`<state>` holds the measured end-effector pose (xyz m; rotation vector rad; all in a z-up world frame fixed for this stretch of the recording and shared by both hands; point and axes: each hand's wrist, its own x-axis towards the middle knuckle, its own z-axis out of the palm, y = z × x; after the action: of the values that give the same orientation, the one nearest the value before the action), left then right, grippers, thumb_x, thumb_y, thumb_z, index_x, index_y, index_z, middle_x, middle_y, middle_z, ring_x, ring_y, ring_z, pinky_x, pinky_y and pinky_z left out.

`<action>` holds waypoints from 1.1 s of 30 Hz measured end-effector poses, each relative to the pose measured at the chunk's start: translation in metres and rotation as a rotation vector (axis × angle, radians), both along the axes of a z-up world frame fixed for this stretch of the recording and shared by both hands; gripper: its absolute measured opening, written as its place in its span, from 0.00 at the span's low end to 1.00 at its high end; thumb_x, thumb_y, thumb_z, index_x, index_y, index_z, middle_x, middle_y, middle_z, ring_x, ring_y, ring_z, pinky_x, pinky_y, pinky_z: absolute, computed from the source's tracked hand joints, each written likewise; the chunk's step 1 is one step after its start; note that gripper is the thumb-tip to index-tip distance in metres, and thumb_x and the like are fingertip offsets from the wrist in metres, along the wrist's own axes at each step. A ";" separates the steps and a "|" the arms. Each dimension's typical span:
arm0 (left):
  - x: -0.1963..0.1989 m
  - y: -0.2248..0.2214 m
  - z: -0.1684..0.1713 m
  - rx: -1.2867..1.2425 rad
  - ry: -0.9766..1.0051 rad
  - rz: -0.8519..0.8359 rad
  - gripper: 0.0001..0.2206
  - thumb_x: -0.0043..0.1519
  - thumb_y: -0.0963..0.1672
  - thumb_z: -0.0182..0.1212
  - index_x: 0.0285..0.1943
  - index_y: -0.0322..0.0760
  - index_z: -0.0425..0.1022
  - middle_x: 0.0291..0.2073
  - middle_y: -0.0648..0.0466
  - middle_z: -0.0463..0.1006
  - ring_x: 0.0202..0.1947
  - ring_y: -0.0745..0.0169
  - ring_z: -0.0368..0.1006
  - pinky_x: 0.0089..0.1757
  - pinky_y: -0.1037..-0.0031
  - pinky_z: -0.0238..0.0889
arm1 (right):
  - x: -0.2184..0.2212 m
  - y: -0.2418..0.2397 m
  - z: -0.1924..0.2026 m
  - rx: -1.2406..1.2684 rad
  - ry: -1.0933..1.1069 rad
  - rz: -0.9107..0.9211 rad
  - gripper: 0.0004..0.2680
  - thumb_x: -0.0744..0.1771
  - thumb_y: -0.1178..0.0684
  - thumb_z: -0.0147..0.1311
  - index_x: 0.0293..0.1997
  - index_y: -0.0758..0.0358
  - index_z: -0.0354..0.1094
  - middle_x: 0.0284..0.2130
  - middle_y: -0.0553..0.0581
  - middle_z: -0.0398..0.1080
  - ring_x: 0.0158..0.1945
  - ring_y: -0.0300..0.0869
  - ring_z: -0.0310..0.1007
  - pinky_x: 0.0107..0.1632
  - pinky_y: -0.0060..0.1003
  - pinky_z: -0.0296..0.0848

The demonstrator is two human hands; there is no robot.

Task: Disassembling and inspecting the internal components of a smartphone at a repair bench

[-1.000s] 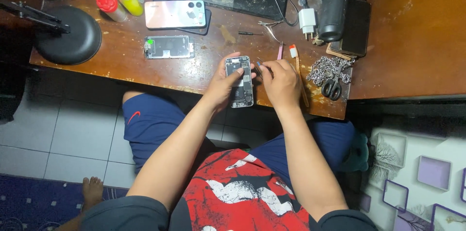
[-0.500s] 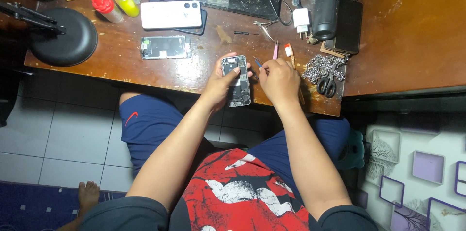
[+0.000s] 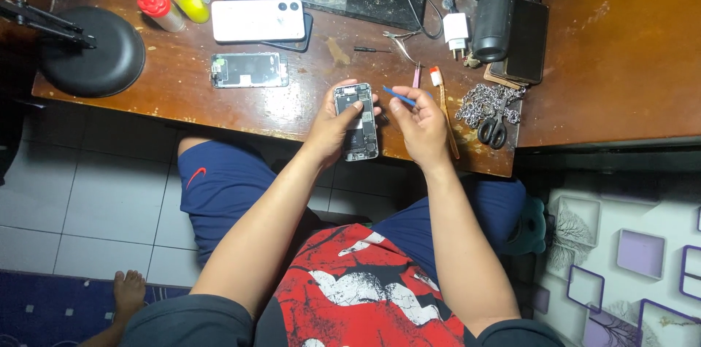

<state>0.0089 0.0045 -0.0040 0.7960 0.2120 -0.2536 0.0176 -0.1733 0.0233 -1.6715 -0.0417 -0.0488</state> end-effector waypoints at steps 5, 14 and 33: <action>0.000 -0.002 -0.003 0.004 -0.006 0.003 0.22 0.66 0.38 0.56 0.69 0.46 0.59 0.54 0.34 0.77 0.50 0.38 0.79 0.42 0.56 0.79 | 0.003 0.004 0.004 -0.220 -0.147 -0.051 0.06 0.71 0.51 0.57 0.49 0.60 0.77 0.32 0.56 0.78 0.41 0.37 0.76 0.47 0.36 0.76; -0.001 -0.004 0.008 0.107 -0.025 0.026 0.21 0.65 0.38 0.59 0.67 0.44 0.63 0.50 0.38 0.80 0.45 0.47 0.81 0.40 0.59 0.80 | 0.005 0.021 0.017 -0.405 -0.211 -0.040 0.07 0.72 0.50 0.55 0.44 0.61 0.75 0.31 0.58 0.80 0.40 0.48 0.83 0.43 0.43 0.79; -0.004 -0.006 0.016 0.255 -0.068 0.076 0.21 0.64 0.38 0.60 0.67 0.43 0.65 0.48 0.49 0.80 0.43 0.64 0.77 0.41 0.69 0.78 | 0.000 0.021 0.016 -0.496 -0.279 0.028 0.06 0.72 0.55 0.49 0.48 0.64 0.72 0.36 0.60 0.76 0.38 0.48 0.82 0.39 0.41 0.80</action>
<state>0.0051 -0.0018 0.0120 1.0455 0.2125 -0.1284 0.0177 -0.1521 0.0389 -2.1485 -0.3092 -0.2679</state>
